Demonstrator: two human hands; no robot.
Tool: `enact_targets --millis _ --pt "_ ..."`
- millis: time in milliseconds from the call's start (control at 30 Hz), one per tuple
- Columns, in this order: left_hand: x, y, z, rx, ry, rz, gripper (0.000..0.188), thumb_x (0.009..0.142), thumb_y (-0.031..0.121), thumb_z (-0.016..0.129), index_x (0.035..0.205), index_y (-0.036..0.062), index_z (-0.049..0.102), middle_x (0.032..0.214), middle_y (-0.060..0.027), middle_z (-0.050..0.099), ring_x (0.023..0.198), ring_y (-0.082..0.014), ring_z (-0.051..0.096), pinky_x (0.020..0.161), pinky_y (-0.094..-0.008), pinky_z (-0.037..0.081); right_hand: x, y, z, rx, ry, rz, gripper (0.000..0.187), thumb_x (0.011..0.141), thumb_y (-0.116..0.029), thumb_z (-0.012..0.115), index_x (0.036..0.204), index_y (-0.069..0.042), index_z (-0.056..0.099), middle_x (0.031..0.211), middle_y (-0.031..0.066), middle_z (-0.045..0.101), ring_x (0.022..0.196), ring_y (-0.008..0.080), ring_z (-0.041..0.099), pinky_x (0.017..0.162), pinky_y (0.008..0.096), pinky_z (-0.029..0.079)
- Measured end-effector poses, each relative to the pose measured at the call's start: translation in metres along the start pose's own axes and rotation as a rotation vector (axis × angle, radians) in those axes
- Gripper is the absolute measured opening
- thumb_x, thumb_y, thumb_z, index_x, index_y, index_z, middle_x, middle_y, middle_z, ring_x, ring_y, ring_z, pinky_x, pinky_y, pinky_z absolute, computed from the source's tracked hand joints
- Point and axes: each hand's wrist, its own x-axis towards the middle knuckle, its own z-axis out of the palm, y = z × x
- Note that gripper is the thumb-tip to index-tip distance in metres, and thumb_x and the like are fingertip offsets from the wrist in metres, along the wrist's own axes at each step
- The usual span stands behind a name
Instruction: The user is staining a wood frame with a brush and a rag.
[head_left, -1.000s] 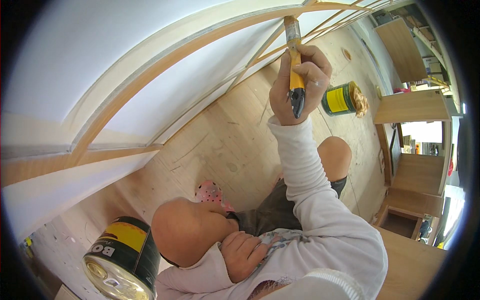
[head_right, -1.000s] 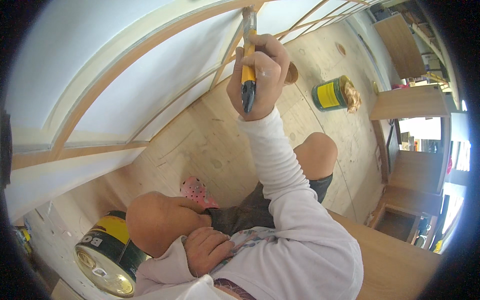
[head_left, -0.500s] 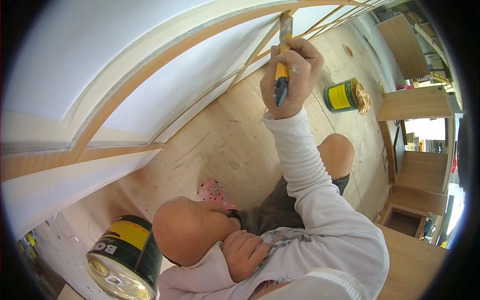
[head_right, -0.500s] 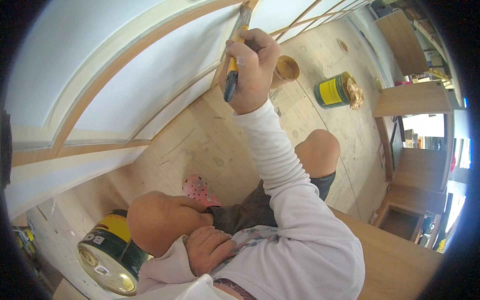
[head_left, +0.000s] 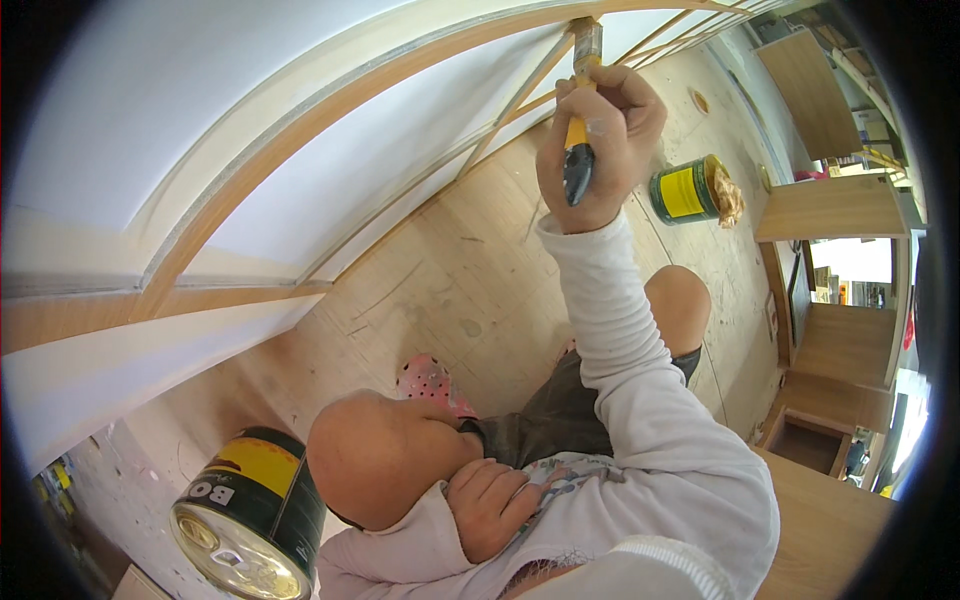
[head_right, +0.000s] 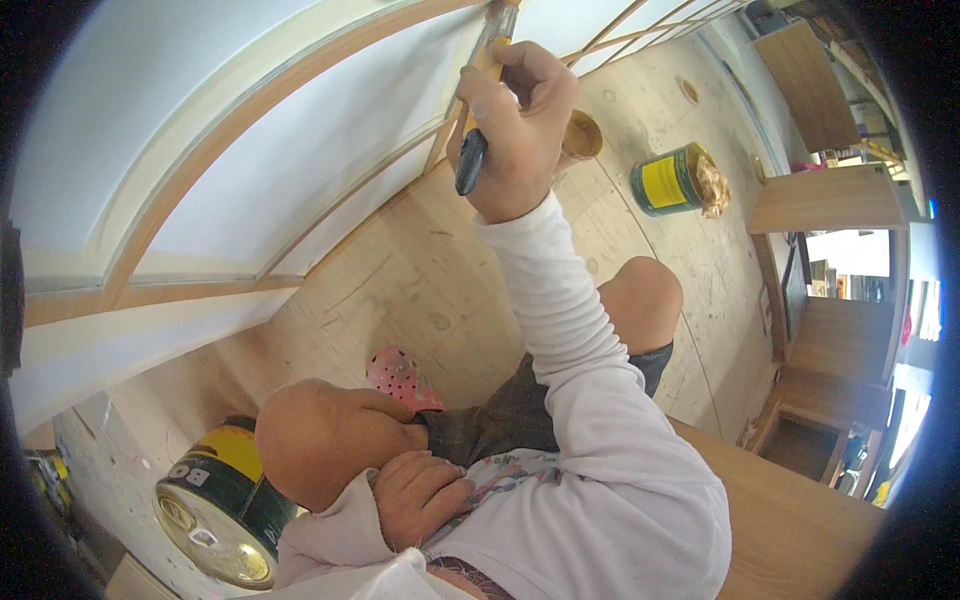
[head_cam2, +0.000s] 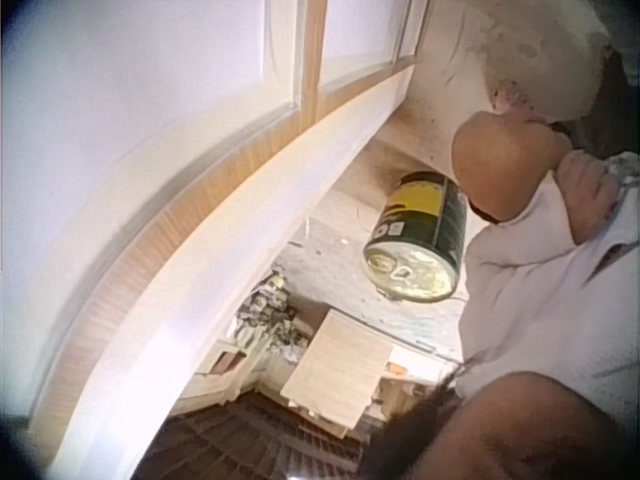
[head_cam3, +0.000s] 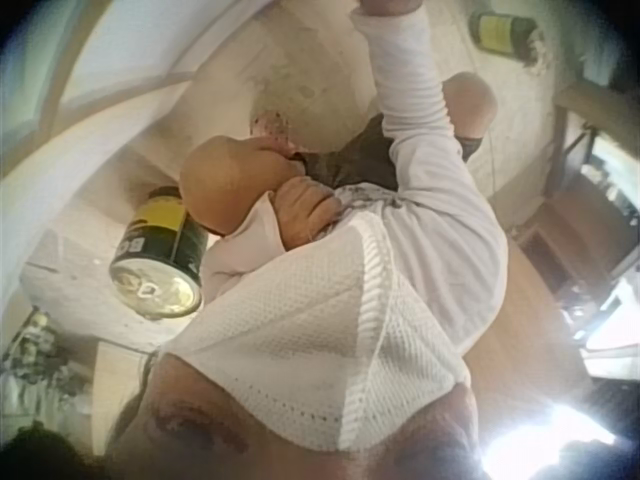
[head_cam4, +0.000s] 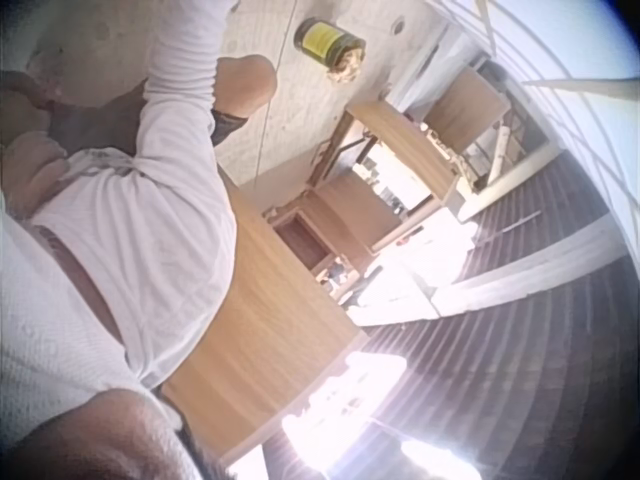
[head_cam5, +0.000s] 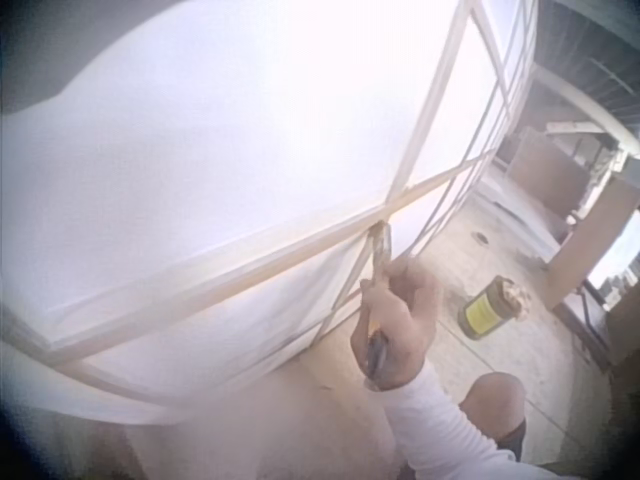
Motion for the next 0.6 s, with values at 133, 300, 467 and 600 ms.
enact_targets --millis 133,300,467,600 --pt "0.0 0.0 0.001 -0.005 0.02 0.0 0.03 0.067 0.021 0.067 0.093 0.0068 0.062 0.091 -0.0093 0.063 0.085 -0.0251 0.061 0.078 -0.041 0.05 -0.029 0.002 0.009 0.021 -0.079 0.115 0.03 0.062 0.008 0.062 0.087 -0.007 0.056 0.103 0.0149 0.048 0.09 0.0287 0.05 0.071 0.0318 0.046" --pt "0.0 -0.001 0.0 0.02 0.008 0.0 0.031 0.067 0.022 0.068 0.093 0.0068 0.063 0.092 -0.0094 0.063 0.085 -0.0252 0.062 0.078 -0.0411 0.05 -0.046 -0.007 0.008 -0.044 -0.15 0.126 0.027 0.064 0.009 0.061 0.086 -0.006 0.055 0.1 0.0153 0.049 0.091 0.0308 0.05 0.071 0.0342 0.046" --pt "0.0 -0.001 0.0 0.003 0.029 0.005 0.031 0.066 0.022 0.068 0.093 0.0065 0.063 0.091 -0.0103 0.063 0.085 -0.0259 0.061 0.078 -0.0412 0.05 -0.023 -0.007 -0.001 0.044 -0.11 0.142 0.033 0.059 0.015 0.06 0.085 -0.005 0.055 0.094 0.0145 0.05 0.084 0.0276 0.053 0.07 0.0332 0.046" --pt "0.001 -0.001 0.002 -0.012 0.039 0.005 0.031 0.066 0.021 0.068 0.093 0.0057 0.063 0.09 -0.0109 0.062 0.083 -0.0265 0.061 0.076 -0.041 0.05 -0.007 0.001 -0.004 0.019 -0.041 0.036 0.033 0.058 0.015 0.061 0.083 -0.006 0.056 0.098 0.0145 0.049 0.082 0.0265 0.053 0.067 0.0314 0.046"
